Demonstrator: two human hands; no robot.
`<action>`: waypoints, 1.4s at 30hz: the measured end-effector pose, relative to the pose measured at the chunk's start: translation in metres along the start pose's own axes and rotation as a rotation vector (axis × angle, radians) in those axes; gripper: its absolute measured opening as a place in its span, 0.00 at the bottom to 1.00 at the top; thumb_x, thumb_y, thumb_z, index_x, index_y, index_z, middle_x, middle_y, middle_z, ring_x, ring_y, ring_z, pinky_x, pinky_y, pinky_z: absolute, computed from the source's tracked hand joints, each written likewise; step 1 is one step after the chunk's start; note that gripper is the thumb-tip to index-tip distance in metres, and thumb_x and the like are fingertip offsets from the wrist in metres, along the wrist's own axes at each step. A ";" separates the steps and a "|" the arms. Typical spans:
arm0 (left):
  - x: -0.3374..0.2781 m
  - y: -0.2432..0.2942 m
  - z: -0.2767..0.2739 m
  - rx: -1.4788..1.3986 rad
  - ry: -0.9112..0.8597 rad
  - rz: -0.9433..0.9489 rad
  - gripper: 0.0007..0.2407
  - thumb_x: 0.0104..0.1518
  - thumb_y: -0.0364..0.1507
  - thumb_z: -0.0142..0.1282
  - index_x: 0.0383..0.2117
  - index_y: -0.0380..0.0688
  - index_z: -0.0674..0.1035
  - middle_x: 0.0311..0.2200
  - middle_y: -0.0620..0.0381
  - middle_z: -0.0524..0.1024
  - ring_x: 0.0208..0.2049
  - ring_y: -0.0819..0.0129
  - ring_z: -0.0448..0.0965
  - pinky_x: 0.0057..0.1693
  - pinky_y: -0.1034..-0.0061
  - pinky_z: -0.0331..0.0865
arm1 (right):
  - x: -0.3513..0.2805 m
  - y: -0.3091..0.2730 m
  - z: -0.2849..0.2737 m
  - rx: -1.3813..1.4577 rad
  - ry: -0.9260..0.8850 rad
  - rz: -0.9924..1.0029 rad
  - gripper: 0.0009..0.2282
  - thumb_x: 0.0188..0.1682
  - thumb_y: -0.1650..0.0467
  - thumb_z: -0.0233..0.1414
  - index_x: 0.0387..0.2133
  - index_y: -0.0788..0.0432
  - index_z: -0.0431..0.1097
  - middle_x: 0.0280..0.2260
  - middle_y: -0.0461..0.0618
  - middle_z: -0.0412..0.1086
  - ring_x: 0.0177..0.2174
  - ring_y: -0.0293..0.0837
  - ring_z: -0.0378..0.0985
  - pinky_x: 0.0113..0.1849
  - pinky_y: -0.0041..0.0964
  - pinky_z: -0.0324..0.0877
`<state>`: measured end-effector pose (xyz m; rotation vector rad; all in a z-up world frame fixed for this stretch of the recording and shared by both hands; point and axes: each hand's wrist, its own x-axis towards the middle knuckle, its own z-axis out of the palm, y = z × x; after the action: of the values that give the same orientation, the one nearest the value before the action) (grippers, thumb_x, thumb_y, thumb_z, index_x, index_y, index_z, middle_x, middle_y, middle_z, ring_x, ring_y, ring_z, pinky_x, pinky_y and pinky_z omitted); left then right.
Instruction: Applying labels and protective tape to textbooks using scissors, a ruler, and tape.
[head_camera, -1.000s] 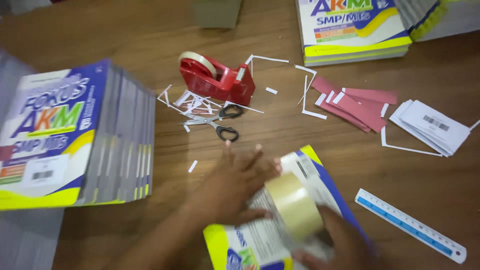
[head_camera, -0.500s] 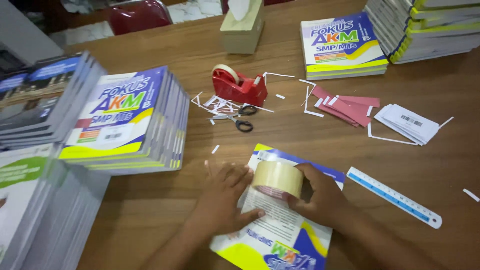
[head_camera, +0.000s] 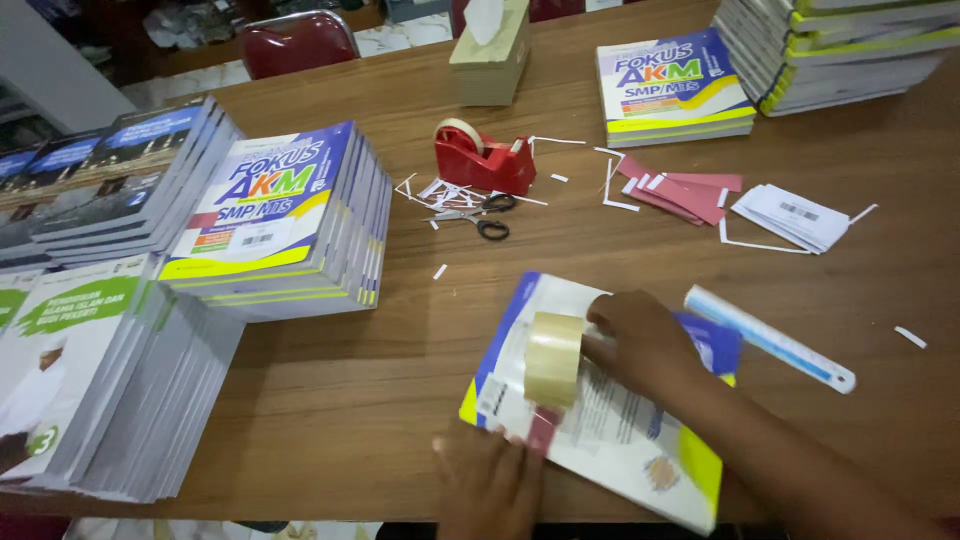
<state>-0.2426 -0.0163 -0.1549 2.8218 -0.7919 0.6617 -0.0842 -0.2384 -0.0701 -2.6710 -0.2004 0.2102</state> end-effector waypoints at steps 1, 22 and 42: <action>-0.001 0.008 0.007 0.051 0.031 0.049 0.21 0.57 0.29 0.61 0.57 0.37 0.74 0.45 0.46 0.77 0.52 0.52 0.76 0.51 0.17 0.56 | 0.001 0.003 0.006 0.045 0.053 -0.076 0.13 0.41 0.64 0.56 0.37 0.55 0.76 0.39 0.51 0.76 0.40 0.53 0.75 0.41 0.48 0.71; 0.068 0.012 0.009 -0.300 0.011 0.196 0.15 0.57 0.22 0.57 0.50 0.30 0.78 0.50 0.37 0.76 0.36 0.58 0.78 0.47 0.69 0.73 | 0.039 0.036 0.039 0.053 0.227 -0.582 0.13 0.36 0.71 0.60 0.37 0.55 0.71 0.45 0.47 0.71 0.44 0.51 0.70 0.48 0.44 0.65; 0.093 -0.085 -0.003 -1.080 -0.299 -0.131 0.14 0.55 0.33 0.65 0.44 0.38 0.81 0.46 0.48 0.80 0.49 0.57 0.81 0.56 0.65 0.73 | 0.099 0.023 -0.034 0.471 -0.193 -0.033 0.11 0.45 0.70 0.58 0.42 0.53 0.76 0.33 0.44 0.80 0.30 0.38 0.79 0.35 0.33 0.75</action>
<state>-0.1278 0.0141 -0.1117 1.9334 -0.6883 -0.2069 0.0207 -0.2559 -0.0620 -2.1786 -0.2239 0.4456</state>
